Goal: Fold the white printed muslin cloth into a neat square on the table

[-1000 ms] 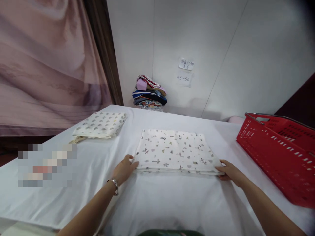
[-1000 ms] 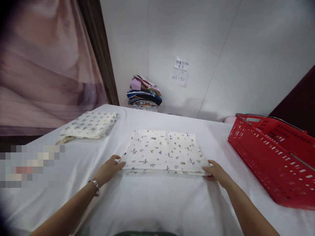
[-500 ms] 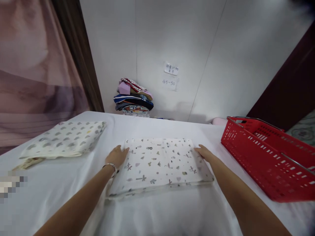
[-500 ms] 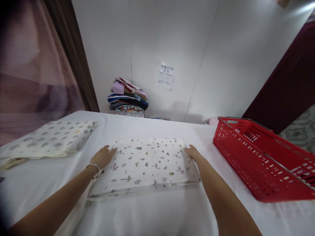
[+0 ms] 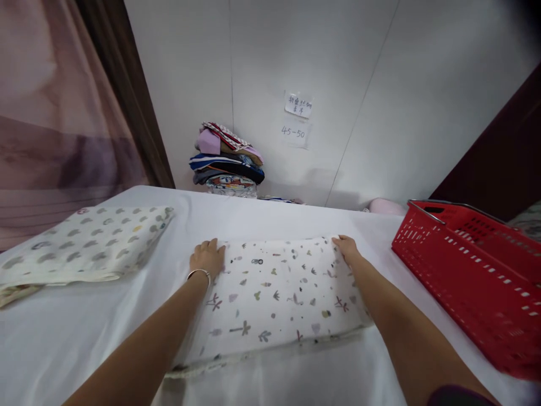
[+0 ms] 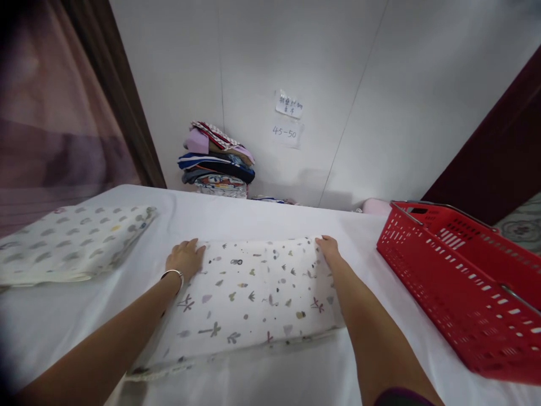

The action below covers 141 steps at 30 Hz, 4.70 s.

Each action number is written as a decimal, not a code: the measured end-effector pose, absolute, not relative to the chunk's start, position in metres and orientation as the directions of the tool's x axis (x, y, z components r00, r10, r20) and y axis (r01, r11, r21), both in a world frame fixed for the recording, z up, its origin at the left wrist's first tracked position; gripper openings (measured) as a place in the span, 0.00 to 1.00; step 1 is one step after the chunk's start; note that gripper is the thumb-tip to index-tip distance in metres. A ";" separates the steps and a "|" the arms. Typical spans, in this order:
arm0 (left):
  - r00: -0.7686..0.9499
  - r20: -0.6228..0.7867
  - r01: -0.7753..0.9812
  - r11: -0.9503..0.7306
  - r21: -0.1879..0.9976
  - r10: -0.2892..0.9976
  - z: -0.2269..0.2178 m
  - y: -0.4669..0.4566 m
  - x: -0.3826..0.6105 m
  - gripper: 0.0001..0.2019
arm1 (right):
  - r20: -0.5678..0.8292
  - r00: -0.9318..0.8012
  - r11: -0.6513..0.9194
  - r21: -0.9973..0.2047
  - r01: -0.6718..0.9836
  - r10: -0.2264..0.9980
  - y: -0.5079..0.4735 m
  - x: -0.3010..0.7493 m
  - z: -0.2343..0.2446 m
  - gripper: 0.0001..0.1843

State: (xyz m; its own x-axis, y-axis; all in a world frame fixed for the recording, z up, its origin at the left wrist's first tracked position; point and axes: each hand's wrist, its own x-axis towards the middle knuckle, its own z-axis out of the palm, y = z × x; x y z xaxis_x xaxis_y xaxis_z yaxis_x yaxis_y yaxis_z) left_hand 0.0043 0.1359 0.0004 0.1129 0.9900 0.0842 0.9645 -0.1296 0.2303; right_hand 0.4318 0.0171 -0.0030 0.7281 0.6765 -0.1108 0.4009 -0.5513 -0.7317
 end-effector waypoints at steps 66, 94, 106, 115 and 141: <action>0.105 0.048 0.837 -0.114 0.535 0.993 -0.008 0.058 -0.042 0.27 | -0.010 0.088 -0.088 -0.060 0.994 0.996 -0.071 0.319 -0.032 0.30; 0.136 -0.005 0.529 -0.068 0.846 0.991 0.001 -0.034 -0.099 0.13 | 0.368 -0.442 0.569 -0.403 0.717 0.818 -0.090 0.100 0.005 0.13; 0.113 0.038 0.549 -0.094 0.831 0.993 -0.002 -0.081 -0.105 0.09 | 0.352 -0.273 0.437 -0.577 0.690 0.895 -0.085 0.094 -0.011 0.11; 0.132 0.052 0.558 -0.118 0.821 0.990 0.000 -0.078 -0.104 0.09 | 0.390 -0.309 0.476 -0.471 0.742 0.867 -0.090 0.090 -0.013 0.13; 0.049 0.042 0.674 -0.064 0.736 0.998 -0.002 -0.083 -0.097 0.10 | 0.415 -0.427 0.545 -0.225 0.808 0.803 -0.100 0.085 -0.010 0.13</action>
